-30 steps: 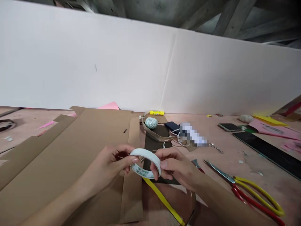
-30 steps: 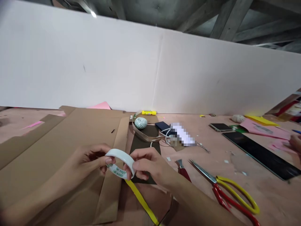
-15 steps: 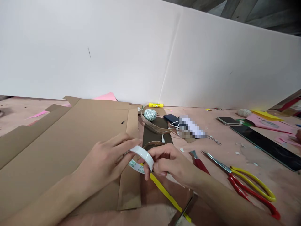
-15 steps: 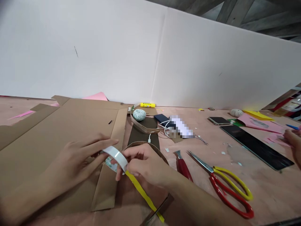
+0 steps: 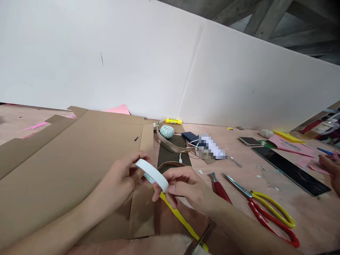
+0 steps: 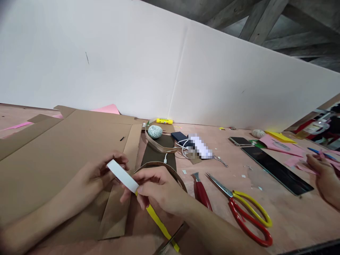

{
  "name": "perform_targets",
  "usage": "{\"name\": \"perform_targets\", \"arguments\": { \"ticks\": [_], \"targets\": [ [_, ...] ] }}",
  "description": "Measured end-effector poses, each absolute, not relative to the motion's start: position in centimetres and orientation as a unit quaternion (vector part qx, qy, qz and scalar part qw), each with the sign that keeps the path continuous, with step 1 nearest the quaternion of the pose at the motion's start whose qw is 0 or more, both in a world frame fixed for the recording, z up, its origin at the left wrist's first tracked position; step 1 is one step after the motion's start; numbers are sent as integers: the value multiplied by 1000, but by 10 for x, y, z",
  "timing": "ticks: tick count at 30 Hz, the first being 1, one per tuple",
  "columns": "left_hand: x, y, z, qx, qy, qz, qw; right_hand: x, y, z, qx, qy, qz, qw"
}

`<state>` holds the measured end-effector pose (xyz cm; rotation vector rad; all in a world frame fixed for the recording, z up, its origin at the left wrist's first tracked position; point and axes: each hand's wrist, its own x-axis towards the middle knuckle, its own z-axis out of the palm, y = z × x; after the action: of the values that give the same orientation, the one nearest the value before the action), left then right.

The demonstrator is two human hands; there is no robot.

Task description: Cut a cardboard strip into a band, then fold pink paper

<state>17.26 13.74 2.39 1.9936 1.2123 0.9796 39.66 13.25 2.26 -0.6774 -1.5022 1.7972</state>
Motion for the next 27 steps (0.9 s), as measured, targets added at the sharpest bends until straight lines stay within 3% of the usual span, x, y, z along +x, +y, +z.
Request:
{"name": "perform_targets", "arguments": {
  "ticks": [8, 20, 27],
  "targets": [
    [162, 132, 29, 790, 449, 368, 195, 397, 131, 18, -259, -586, 687, 344],
    [180, 135, 27, 690, 501, 327, 407, 402, 134, 15, -227, -562, 703, 372],
    [180, 137, 30, 674, 520, 334, 405, 401, 134, 16, -244, -543, 718, 361]
  ]
}}
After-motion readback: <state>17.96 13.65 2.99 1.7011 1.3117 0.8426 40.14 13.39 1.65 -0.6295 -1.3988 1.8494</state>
